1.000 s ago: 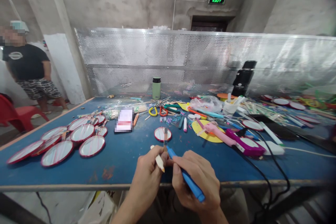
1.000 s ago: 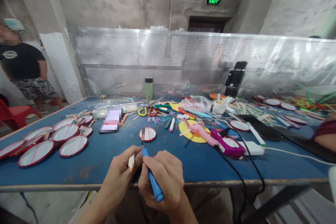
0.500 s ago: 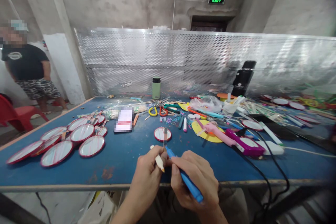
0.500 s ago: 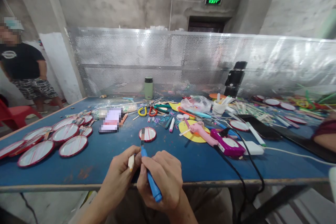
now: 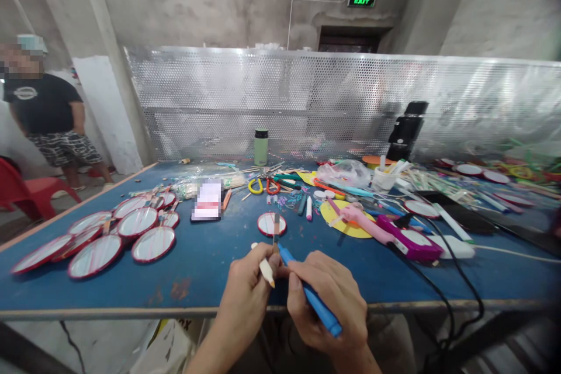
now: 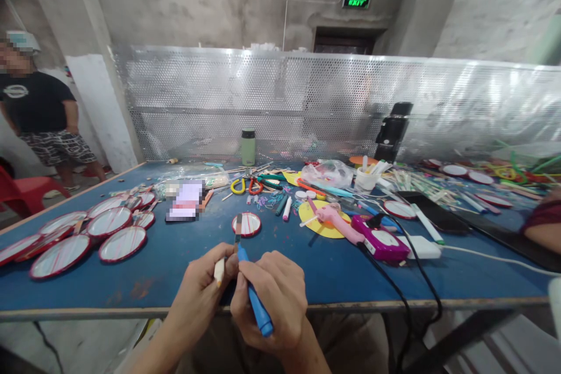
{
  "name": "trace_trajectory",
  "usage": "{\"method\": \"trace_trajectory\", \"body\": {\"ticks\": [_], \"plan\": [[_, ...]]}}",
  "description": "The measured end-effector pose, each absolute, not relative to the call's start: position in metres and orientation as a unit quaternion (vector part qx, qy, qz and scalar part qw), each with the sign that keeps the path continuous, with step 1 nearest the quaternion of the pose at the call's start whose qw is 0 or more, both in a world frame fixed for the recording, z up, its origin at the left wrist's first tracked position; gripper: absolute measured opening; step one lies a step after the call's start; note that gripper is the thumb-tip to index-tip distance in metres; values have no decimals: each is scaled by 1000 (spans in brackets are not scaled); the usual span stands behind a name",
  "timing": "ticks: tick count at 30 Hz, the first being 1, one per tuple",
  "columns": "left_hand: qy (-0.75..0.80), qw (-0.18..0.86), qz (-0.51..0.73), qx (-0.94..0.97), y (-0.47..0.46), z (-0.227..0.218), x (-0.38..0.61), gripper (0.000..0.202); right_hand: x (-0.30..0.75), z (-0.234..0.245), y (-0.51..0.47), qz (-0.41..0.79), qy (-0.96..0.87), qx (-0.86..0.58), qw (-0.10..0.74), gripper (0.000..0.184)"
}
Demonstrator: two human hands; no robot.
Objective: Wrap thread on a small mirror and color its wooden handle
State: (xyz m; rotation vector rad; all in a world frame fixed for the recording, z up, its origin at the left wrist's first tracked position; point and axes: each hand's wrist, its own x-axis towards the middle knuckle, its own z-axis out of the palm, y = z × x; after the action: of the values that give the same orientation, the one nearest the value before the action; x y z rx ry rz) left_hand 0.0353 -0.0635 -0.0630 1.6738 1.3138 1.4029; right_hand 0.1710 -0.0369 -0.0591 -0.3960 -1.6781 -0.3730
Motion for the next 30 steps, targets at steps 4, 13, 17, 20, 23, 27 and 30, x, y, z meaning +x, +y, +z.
{"method": "trace_trajectory", "body": {"ticks": [4,13,17,20,23,27,30], "plan": [[489,291,533,626,-63,-63,35,32,171,-60,-37,-168,-733,-178,634,14],[490,290,541,619,-65,-61,36,31,172,-61,-36,-164,-734,-174,635,15],[490,293,543,616,-64,-60,36,30,172,-62,-34,-161,-737,-168,635,17],[495,287,543,614,-62,-59,36,31,173,-62,-34,-167,-738,-163,634,18],[494,290,540,617,-62,-60,35,31,174,-63,-34,-172,-731,-175,637,17],[496,291,535,619,-63,-62,33,33,175,-64,-35,-177,-722,-186,642,16],[486,300,540,618,-63,-62,33,33,175,-63,-36,-171,-712,-192,653,15]]}}
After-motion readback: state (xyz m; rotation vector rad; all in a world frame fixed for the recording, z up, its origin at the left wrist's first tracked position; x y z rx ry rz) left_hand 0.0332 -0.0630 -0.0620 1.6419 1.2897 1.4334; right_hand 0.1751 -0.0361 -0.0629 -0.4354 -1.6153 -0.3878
